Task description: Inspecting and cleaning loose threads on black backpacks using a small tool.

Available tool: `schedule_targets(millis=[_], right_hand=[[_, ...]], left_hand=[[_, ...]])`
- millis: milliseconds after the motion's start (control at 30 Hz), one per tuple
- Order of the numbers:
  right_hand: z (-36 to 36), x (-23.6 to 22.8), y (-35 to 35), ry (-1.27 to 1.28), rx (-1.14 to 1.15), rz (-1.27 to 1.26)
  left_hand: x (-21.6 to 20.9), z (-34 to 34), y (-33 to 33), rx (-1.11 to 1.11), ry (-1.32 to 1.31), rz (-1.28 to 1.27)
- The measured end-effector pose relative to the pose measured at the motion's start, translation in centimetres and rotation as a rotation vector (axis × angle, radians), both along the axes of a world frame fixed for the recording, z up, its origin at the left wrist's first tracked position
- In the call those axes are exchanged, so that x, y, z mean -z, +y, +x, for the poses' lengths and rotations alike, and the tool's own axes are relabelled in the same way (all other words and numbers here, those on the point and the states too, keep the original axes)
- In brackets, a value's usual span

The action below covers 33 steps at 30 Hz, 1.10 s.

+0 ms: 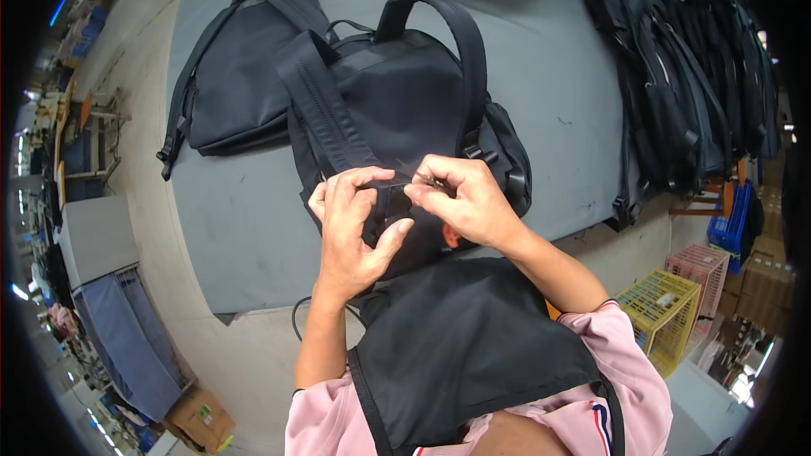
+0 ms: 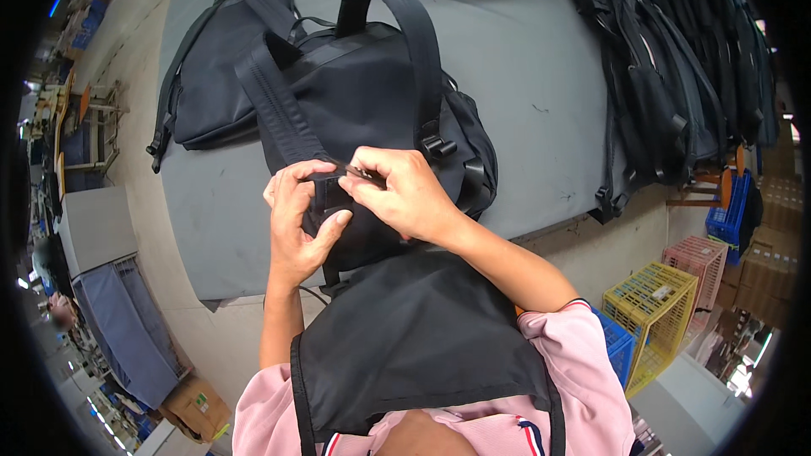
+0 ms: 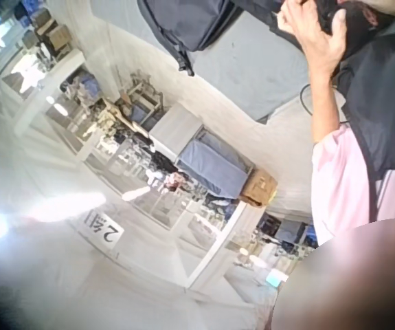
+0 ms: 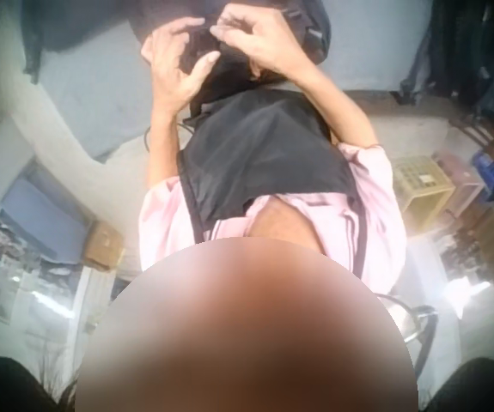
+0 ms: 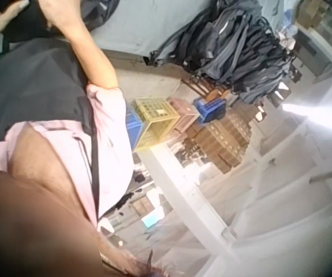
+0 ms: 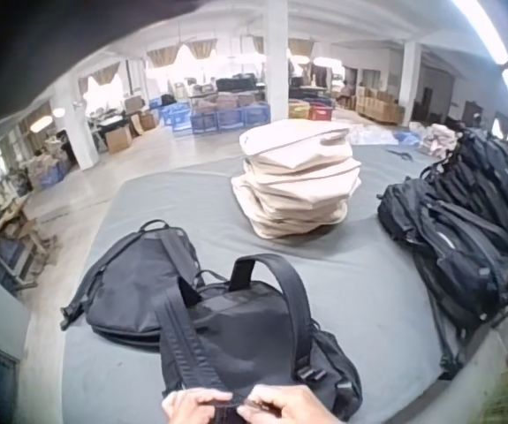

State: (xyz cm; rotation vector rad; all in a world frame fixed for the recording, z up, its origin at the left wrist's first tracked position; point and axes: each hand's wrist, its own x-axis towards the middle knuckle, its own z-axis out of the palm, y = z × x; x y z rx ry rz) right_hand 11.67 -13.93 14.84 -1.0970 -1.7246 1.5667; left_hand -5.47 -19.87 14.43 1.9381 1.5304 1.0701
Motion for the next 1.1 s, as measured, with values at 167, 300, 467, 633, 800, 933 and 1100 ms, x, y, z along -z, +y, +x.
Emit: schedule_targets(millis=[167, 300, 467, 633, 800, 933, 1100], right_hand=[[1.1, -1.5, -0.4, 0.537, 0.138, -0.459], [2.2, 0.0, -1.5, 0.01, 0.298, 0.142], [3.0, -0.2, -3.0, -0.22, 0.199, 0.474], [2.7, 0.5, -2.8, -0.194, 0.167, 0.645], [2.3, 0.9, -2.8, -0.204, 0.186, 0.818], [2.3, 1.0, -3.1, -0.278, 0.197, 0.949], [2.1, 1.0, -3.5, -0.298, 0.23, 0.951]], left_hand=[[0.9, 0.3, -0.5, 0.029, -0.087, -0.064], [1.4, 0.7, -1.2, 0.024, -0.554, -0.258], [1.2, 0.6, -1.6, 0.041, -0.939, -0.397], [1.2, 0.9, -1.4, 0.064, -0.916, -0.376], [1.0, 1.2, -1.5, 0.074, -0.911, -0.357], [1.2, 1.1, -1.5, 0.064, -0.889, -0.369], [1.4, 1.0, -1.6, 0.058, -0.875, -0.371]])
